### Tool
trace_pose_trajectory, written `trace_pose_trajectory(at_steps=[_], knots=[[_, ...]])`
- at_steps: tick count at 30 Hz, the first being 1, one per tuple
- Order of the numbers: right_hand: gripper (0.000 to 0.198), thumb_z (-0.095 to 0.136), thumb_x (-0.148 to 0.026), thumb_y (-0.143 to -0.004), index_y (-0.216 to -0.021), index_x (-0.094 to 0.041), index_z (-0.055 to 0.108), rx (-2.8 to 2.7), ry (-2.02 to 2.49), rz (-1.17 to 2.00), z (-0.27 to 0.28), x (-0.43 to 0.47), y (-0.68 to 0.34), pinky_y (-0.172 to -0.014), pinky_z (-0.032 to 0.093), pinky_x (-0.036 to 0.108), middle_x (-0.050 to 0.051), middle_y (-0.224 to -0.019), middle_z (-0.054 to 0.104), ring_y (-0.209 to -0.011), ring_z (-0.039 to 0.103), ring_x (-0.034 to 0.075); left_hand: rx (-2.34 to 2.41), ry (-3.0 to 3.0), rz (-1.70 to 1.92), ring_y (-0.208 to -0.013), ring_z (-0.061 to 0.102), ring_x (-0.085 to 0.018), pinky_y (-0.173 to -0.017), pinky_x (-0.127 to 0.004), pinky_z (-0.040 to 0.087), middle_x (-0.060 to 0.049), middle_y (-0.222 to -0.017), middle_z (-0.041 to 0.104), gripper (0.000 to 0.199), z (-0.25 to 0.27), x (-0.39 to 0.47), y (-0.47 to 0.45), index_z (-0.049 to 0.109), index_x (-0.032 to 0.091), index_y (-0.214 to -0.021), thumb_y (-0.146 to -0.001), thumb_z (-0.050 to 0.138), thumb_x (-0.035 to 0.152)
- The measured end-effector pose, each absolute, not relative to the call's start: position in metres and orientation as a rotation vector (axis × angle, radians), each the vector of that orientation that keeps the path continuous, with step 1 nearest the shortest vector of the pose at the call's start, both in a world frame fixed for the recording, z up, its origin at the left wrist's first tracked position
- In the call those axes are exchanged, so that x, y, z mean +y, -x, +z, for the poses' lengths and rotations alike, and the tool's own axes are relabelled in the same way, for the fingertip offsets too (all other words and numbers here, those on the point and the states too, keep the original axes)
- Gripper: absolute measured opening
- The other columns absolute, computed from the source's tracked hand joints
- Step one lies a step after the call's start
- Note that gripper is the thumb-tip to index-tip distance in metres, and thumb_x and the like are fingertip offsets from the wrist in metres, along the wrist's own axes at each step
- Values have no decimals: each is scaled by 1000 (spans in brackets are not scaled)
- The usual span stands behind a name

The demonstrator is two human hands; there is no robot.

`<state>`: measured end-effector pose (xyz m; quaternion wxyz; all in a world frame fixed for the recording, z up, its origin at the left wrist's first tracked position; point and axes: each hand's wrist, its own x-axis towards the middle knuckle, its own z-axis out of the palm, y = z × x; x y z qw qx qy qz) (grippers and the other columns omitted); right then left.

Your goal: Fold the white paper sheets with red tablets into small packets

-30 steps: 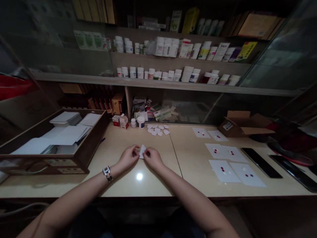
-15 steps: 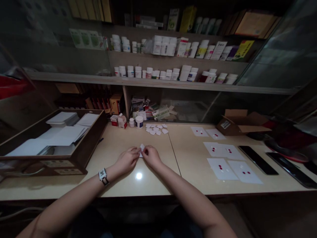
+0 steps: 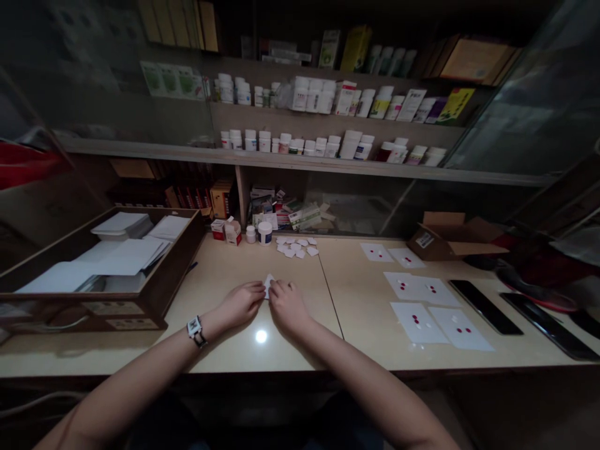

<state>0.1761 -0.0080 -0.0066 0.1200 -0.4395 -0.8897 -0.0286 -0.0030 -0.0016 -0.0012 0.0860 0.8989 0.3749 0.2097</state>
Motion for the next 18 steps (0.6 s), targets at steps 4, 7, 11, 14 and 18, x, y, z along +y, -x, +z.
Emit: trace_pose_trajectory(at_steps=[4,7,11,14,18], knots=[[53,45,-41,-91,-133,-8,46,-2692,1275,-32,-7,-26,-182,-105,24,55,21,-138,45,-129,38,32,1099,-2659,616,-109,56,-21,-101,-36,42,-10,-103,68,26,4,-3,3,66,16,-98,-82,47,10],[60,41,-46,-92,-139,-8,40,-2713,1330,59,-9,-31,-188,-108,17,58,21,-141,40,-134,32,32,1146,-2638,589,-109,57,-22,-98,-36,44,-11,-104,68,25,6,-4,3,67,16,-94,-82,46,11],[63,38,-49,-92,-139,-7,39,-2709,1369,140,-3,-32,-192,-107,15,62,23,-141,39,-136,29,33,1163,-2626,567,-108,57,-22,-96,-36,45,-10,-107,67,26,3,-5,4,67,18,-98,-84,45,13],[57,37,-45,-93,-136,-8,44,-2687,1392,167,4,-31,-191,-107,17,61,22,-139,44,-135,30,31,1174,-2612,588,-106,58,-21,-95,-35,45,-9,-108,66,27,1,-5,4,66,19,-100,-84,46,13],[53,36,-41,-95,-133,-7,48,-2618,1511,120,5,-35,-189,-108,15,60,23,-137,45,-134,33,30,1169,-2649,547,-93,59,-22,-86,-34,48,-9,-92,67,23,7,-8,2,65,18,-92,-84,44,13]])
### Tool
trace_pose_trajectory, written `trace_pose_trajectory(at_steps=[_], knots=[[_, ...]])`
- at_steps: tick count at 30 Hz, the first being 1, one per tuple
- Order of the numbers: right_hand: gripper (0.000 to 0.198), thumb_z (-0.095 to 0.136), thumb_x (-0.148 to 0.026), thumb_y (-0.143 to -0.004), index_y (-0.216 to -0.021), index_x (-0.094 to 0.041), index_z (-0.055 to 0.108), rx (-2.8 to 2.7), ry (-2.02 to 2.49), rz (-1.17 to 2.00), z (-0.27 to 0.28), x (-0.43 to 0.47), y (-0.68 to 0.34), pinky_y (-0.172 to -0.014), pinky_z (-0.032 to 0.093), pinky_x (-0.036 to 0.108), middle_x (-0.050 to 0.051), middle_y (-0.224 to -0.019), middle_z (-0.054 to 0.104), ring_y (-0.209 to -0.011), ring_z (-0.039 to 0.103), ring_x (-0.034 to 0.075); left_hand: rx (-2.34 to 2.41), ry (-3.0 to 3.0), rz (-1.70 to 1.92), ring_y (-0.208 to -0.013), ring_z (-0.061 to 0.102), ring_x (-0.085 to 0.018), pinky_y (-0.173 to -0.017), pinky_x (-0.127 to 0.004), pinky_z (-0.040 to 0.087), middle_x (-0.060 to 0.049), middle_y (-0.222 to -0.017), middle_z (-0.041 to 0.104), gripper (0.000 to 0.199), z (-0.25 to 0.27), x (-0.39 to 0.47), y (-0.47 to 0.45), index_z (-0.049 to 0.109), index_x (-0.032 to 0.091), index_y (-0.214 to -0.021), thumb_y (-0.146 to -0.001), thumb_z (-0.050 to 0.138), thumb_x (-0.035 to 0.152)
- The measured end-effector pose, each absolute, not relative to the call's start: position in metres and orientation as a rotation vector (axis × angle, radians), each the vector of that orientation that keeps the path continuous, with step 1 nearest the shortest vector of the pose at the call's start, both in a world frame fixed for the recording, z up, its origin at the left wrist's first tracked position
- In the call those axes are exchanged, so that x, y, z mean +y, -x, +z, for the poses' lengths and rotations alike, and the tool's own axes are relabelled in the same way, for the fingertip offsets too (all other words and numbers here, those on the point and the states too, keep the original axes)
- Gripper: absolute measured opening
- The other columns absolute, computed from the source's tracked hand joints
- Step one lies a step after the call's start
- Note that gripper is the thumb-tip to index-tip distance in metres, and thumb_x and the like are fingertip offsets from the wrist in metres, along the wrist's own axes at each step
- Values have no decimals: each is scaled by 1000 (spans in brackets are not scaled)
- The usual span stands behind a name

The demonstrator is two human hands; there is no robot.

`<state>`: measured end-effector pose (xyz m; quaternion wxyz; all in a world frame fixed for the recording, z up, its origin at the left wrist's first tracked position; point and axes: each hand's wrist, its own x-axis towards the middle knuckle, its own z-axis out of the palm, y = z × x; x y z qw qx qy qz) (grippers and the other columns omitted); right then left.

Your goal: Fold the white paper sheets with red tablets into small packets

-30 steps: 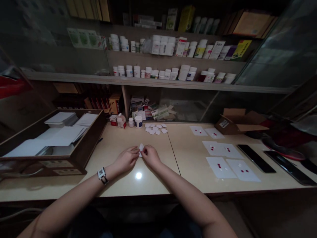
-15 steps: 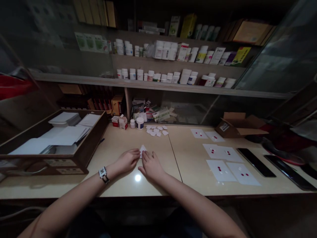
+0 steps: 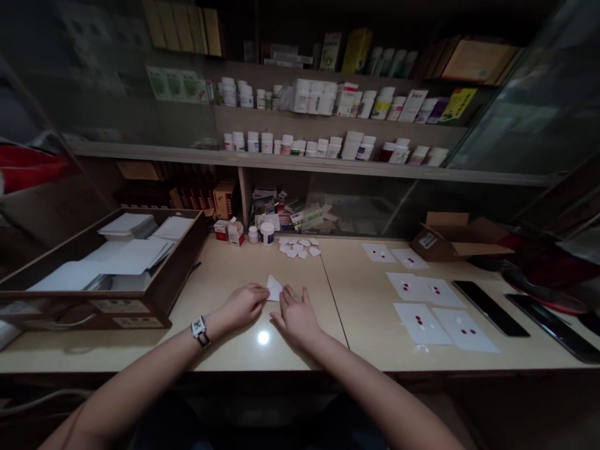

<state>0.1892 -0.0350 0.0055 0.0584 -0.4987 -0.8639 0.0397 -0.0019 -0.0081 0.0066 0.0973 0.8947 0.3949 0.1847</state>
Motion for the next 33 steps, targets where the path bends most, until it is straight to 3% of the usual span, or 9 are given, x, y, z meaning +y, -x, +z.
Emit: trace_pose_trajectory(at_steps=[3,9,12,15,19,24,31,33], knots=[[58,38,-45,-93,-136,-6,44,-2608,1546,92,1,-40,-190,-107,12,62,24,-140,41,-136,29,33,1140,-2701,529,-94,57,-23,-85,-34,48,-10,-90,65,20,10,-11,2,64,17,-92,-85,45,14],[63,36,-48,-92,-134,-2,45,-2554,1625,65,-3,-48,-192,-106,9,65,27,-140,39,-135,28,37,1067,-2773,565,-122,45,-25,-101,-38,40,-13,-112,61,22,7,-9,9,63,16,-99,-86,45,17],[52,39,-43,-92,-123,-5,57,-2504,1631,43,4,-43,-193,-106,10,62,26,-131,50,-129,37,37,1048,-2802,525,-118,47,-25,-101,-38,40,-13,-112,60,24,6,-8,10,62,15,-103,-86,46,19],[33,41,-30,-92,-110,-13,64,-2414,1633,114,14,-23,-195,-103,24,51,18,-116,63,-112,53,30,1090,-2809,522,-111,49,-26,-97,-39,41,-12,-106,60,22,8,-9,8,62,16,-102,-85,48,20],[37,56,-34,-84,-113,-11,60,-2182,1734,326,16,16,-193,-85,39,32,15,-109,64,-100,57,25,1167,-2767,530,-99,50,-24,-86,-37,45,-12,-102,56,23,11,-13,4,61,17,-104,-86,48,22],[20,66,-30,-73,-86,-16,66,-2144,1696,509,-1,41,-186,-75,40,27,8,-92,62,-85,57,19,1187,-2662,613,-90,50,-22,-81,-35,43,-9,-94,56,22,5,-10,1,65,19,-99,-88,47,24],[12,64,-13,-66,-77,-17,63,-2014,1435,662,-24,46,-182,-69,40,25,2,-78,61,-74,55,16,1396,-2373,784,-90,50,-21,-82,-33,40,-6,-91,57,7,-9,6,-2,64,18,-84,-79,60,21],[10,62,-11,-65,-74,-17,62,-1981,1378,654,-27,47,-180,-68,40,25,2,-77,60,-73,54,16,1505,-2309,804,-91,50,-22,-82,-34,40,-6,-92,57,12,-8,6,-2,63,17,-84,-74,65,25]])
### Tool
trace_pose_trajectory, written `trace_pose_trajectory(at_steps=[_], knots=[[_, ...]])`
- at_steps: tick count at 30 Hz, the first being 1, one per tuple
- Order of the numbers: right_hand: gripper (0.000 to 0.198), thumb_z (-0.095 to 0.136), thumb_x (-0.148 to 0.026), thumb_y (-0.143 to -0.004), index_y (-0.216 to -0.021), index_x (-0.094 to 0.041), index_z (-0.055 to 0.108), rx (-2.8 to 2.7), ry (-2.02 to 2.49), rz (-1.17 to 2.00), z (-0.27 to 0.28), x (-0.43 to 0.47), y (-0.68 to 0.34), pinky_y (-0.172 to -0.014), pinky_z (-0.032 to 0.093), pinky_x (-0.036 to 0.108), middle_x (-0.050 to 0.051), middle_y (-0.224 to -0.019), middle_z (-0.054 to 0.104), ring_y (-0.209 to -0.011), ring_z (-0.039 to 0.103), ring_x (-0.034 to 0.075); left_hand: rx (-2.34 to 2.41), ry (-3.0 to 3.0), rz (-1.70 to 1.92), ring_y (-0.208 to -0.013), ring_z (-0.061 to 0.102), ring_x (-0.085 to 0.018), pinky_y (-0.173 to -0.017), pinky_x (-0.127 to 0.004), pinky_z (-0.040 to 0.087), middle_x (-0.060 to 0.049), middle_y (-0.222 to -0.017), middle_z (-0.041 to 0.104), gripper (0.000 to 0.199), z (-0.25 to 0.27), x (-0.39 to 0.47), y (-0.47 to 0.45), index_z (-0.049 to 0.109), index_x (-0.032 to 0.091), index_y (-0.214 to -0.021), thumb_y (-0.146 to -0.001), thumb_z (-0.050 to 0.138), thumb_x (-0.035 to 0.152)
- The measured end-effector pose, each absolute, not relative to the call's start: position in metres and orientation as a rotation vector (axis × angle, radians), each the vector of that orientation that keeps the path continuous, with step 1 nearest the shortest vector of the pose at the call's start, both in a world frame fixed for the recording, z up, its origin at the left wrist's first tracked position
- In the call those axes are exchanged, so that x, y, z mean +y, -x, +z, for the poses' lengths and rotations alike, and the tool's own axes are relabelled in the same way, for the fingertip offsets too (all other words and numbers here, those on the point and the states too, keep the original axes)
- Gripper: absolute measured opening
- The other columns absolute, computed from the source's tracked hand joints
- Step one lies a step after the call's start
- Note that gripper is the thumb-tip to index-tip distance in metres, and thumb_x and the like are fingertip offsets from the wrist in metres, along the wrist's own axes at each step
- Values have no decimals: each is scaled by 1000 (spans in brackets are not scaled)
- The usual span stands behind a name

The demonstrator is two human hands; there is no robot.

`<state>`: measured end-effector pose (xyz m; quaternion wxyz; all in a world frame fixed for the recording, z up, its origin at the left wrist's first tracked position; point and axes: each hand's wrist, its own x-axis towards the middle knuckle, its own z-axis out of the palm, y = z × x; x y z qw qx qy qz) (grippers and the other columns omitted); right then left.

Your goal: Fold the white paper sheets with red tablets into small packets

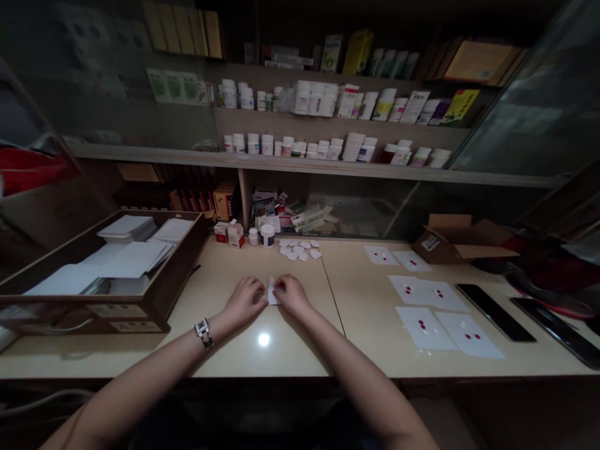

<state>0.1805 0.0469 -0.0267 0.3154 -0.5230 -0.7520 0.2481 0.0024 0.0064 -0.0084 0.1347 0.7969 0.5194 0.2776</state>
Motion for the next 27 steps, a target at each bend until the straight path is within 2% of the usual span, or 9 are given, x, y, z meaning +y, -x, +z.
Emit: trace_pose_trajectory(at_steps=[3,8,11,14,16,21,27], knots=[[5,58,-13,-66,-69,-17,60,-1900,1346,705,-29,47,-179,-65,39,25,1,-72,59,-69,54,16,1587,-2257,795,-92,50,-24,-83,-35,39,-6,-90,57,19,-7,6,-2,64,17,-82,-70,70,30],[3,57,-20,-69,-69,-17,56,-1743,1263,990,-26,48,-178,-56,38,22,-1,-64,58,-60,53,14,1554,-2205,841,-94,51,-25,-84,-35,38,-7,-90,61,21,-7,9,-1,68,17,-82,-66,73,29],[5,58,-22,-70,-70,-17,56,-1756,1169,1055,-18,47,-175,-56,39,22,-1,-65,59,-60,54,14,1429,-2019,885,-82,55,-21,-74,-30,41,-6,-82,63,21,-10,15,-1,68,15,-82,-65,72,27],[5,58,-21,-72,-70,-16,58,-1797,1102,998,-8,42,-172,-61,41,24,1,-69,62,-65,56,15,1246,-1699,876,-62,54,-15,-59,-24,38,-3,-69,63,22,-12,20,-1,66,11,-78,-68,69,30],[4,59,-19,-73,-70,-16,60,-1844,1075,922,-3,38,-171,-65,42,26,2,-71,63,-69,57,16,1136,-1537,867,-57,52,-13,-54,-23,36,-3,-64,62,24,-13,21,0,65,10,-74,-68,68,33],[7,61,-16,-76,-79,-17,67,-2044,1045,685,6,30,-171,-75,43,30,5,-80,65,-82,57,19,1047,-1299,864,-53,52,-12,-51,-22,36,-2,-58,61,27,-15,22,0,64,9,-71,-61,75,31],[20,61,-16,-78,-94,-20,71,-2163,969,579,10,26,-167,-80,44,34,7,-87,65,-87,56,21,1005,-1220,921,-51,49,-9,-51,-21,36,-1,-57,60,22,-18,22,-2,63,10,-68,-59,76,25]])
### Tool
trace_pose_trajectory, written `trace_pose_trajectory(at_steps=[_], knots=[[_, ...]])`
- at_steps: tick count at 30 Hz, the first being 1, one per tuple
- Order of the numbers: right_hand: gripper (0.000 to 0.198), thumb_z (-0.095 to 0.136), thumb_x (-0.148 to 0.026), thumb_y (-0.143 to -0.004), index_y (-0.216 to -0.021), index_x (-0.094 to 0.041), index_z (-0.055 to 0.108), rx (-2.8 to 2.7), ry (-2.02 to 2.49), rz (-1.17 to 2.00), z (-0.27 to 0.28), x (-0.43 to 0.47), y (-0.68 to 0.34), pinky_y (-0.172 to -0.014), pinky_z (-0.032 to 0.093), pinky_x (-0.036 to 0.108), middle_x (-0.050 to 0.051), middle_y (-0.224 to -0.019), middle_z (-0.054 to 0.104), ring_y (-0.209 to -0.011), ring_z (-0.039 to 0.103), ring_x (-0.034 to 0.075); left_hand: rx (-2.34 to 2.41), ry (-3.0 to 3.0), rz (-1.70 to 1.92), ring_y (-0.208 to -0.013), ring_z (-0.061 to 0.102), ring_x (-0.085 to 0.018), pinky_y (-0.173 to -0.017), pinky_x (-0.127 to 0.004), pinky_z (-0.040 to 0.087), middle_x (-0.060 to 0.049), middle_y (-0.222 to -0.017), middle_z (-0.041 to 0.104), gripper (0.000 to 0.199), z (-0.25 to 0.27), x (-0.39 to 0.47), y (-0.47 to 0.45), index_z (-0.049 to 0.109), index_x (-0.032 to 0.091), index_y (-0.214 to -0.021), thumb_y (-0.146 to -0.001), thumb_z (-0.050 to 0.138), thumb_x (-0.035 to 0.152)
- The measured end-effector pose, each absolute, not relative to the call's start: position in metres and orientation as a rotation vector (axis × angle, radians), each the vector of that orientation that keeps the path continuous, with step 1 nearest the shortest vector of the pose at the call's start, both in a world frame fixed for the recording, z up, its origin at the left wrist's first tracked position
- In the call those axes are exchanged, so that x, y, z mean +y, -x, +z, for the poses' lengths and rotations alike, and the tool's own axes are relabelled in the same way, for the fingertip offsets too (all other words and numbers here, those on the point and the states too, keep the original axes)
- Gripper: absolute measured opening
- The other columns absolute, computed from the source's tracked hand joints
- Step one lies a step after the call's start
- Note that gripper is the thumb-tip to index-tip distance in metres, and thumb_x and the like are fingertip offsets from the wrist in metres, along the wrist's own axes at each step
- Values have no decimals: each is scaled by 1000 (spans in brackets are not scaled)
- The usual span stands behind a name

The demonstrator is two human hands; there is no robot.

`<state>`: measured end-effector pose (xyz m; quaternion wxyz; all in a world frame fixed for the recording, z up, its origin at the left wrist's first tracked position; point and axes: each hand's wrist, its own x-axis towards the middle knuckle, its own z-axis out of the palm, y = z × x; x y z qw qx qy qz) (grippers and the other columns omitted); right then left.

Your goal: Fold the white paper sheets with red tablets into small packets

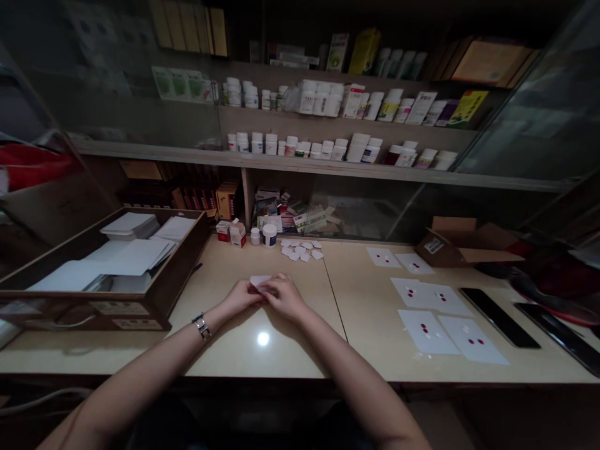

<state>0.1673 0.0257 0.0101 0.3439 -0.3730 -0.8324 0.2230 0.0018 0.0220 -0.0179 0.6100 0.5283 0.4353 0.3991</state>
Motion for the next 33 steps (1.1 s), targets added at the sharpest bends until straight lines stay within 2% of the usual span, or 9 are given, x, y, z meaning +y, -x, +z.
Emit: trace_pose_trajectory(at_steps=[4,7,9,13,18,21,24,27,33], knots=[[27,60,-16,-76,-101,-21,68,-2107,927,498,13,24,-170,-86,43,38,8,-96,64,-96,54,23,997,-1221,1016,-51,49,-9,-51,-21,37,0,-57,60,17,-18,22,-2,62,10,-67,-60,72,21],[22,61,-14,-72,-92,-21,68,-2066,960,403,13,22,-174,-94,39,42,10,-112,59,-109,50,26,1051,-1258,1097,-58,55,-12,-57,-23,43,-4,-65,66,13,-15,21,-1,65,9,-70,-60,68,17],[21,62,-14,-70,-89,-20,67,-2066,1007,449,12,22,-175,-95,39,41,11,-118,56,-112,50,26,1104,-1319,1127,-65,60,-15,-64,-25,46,-6,-73,69,14,-12,20,0,67,9,-75,-63,66,16],[22,56,-8,-72,-86,-21,67,-2078,1027,661,6,24,-176,-84,45,32,6,-99,62,-94,59,20,1155,-1438,1143,-75,63,-18,-70,-27,48,-8,-83,72,17,-8,17,1,69,10,-82,-67,64,17],[19,53,-8,-73,-80,-19,66,-2078,991,660,5,23,-174,-75,46,29,5,-85,66,-80,61,18,1120,-1394,1149,-73,64,-18,-70,-27,48,-8,-81,72,17,-8,16,-1,68,10,-81,-65,68,16],[17,55,-14,-75,-87,-19,66,-2041,1056,658,5,23,-173,-76,47,30,6,-89,68,-82,62,20,1050,-1292,1130,-70,63,-16,-68,-26,48,-8,-79,71,22,-9,18,-1,67,9,-79,-62,73,20],[30,56,-19,-75,-105,-19,61,-1927,1085,696,2,24,-173,-80,47,31,7,-101,67,-91,62,21,1041,-1148,1075,-59,60,-13,-57,-23,45,-8,-72,69,30,-8,19,-1,66,7,-78,-58,78,26],[38,59,-22,-73,-111,-19,57,-1810,1075,759,0,26,-171,-78,49,30,8,-106,65,-92,61,21,1062,-1065,1029,-55,59,-12,-52,-22,43,-7,-68,68,36,-4,19,0,66,7,-78,-53,81,28],[48,64,-27,-68,-114,-17,53,-1572,1083,981,-1,30,-168,-57,46,24,0,-72,59,-63,58,15,1065,-1036,1011,-53,58,-11,-49,-19,42,-5,-63,66,37,0,17,0,65,9,-77,-60,78,40]])
